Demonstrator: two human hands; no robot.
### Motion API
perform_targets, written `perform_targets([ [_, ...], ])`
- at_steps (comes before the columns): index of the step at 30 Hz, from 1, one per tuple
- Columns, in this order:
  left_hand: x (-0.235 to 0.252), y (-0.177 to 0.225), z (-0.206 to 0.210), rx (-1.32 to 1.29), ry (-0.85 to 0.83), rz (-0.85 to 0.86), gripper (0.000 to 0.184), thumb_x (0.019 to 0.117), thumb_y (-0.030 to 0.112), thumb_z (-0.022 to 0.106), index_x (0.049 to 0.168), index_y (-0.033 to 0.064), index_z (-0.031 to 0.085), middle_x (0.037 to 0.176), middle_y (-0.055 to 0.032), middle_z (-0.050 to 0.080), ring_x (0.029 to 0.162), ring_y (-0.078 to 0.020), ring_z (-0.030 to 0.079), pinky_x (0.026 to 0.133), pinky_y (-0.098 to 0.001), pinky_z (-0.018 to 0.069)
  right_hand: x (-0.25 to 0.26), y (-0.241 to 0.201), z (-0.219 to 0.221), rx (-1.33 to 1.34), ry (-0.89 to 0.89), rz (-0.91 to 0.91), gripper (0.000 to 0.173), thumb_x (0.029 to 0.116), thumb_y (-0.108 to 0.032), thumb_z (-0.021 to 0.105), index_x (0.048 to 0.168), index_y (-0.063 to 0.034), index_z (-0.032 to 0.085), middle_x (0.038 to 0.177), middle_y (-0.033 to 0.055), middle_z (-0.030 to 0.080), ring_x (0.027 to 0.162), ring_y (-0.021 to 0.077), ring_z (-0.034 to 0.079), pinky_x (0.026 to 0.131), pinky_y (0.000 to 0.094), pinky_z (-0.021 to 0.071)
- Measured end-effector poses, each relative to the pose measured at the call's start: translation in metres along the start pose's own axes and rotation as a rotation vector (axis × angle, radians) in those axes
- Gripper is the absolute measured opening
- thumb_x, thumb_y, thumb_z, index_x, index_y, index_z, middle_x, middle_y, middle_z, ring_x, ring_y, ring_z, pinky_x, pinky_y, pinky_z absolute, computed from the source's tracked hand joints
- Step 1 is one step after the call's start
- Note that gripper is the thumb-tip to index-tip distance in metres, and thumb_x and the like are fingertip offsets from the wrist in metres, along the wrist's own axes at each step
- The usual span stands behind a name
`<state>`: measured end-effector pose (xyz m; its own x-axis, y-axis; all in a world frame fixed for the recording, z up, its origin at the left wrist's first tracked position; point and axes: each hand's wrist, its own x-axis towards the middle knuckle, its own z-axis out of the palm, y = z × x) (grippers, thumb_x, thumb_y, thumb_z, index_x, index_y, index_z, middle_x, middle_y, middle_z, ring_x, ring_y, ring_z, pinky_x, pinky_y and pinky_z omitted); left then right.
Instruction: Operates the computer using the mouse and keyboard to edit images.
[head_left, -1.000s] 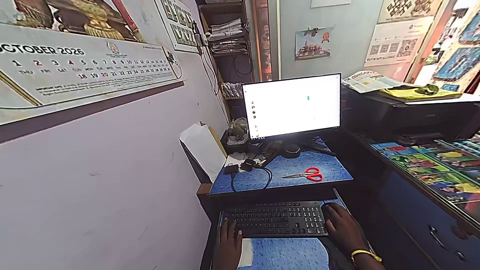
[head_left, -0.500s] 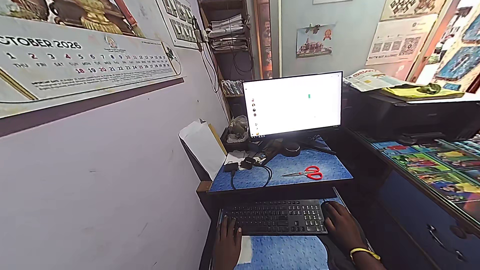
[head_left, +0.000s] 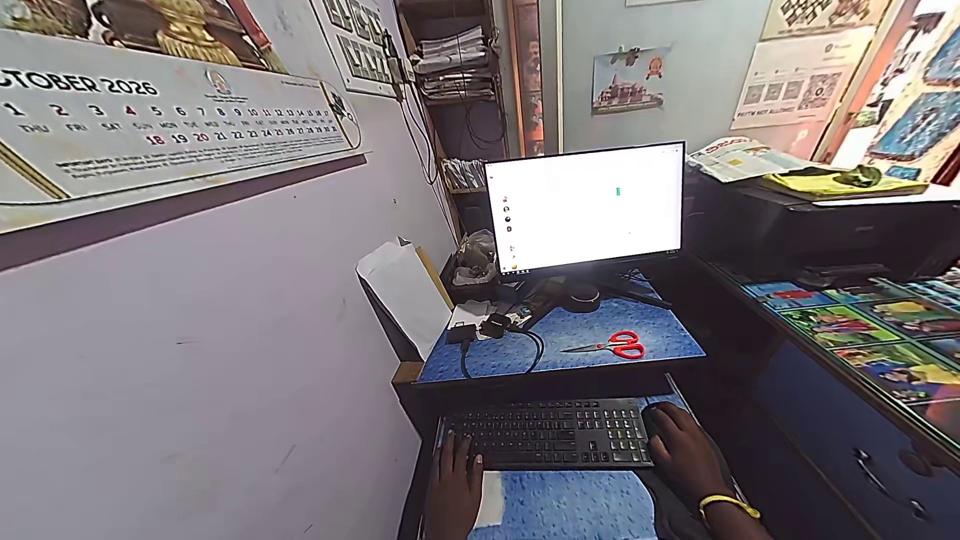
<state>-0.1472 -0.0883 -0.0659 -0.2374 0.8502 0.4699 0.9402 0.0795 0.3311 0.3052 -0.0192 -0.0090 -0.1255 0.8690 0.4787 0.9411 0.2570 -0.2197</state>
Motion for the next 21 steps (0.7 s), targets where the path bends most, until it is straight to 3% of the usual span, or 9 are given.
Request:
perform_targets([
  [9, -0.0001, -0.0008, 0.0010, 0.008, 0.002, 0.008, 0.060, 0.1018, 0.053, 0.034, 0.137, 0.0147, 0.064, 0.157, -0.0188, 0.045, 0.143, -0.0415, 0.045, 0.116, -0.0544, 0.0377, -0.0001, 0.0007, -0.0004, -0.019, -0.007, 0.003, 0.049, 0.0871, -0.039, 0.051, 0.126, -0.0174, 0.071, 0.136, 0.0082, 0.064, 0.129, 0.0274, 0.059, 0.106, 0.0463, 0.0492],
  [21, -0.0004, -0.0002, -0.0002, -0.009, -0.017, -0.004, 0.061, 0.1016, 0.053, 0.034, 0.138, 0.0140, 0.063, 0.157, -0.0205, 0.044, 0.144, -0.0427, 0.043, 0.116, -0.0557, 0.0368, 0.0019, -0.0044, -0.0066, -0.079, -0.020, 0.074, 0.044, 0.0874, -0.041, 0.049, 0.118, -0.0203, 0.073, 0.132, 0.0042, 0.066, 0.124, 0.0254, 0.061, 0.101, 0.0470, 0.0513],
])
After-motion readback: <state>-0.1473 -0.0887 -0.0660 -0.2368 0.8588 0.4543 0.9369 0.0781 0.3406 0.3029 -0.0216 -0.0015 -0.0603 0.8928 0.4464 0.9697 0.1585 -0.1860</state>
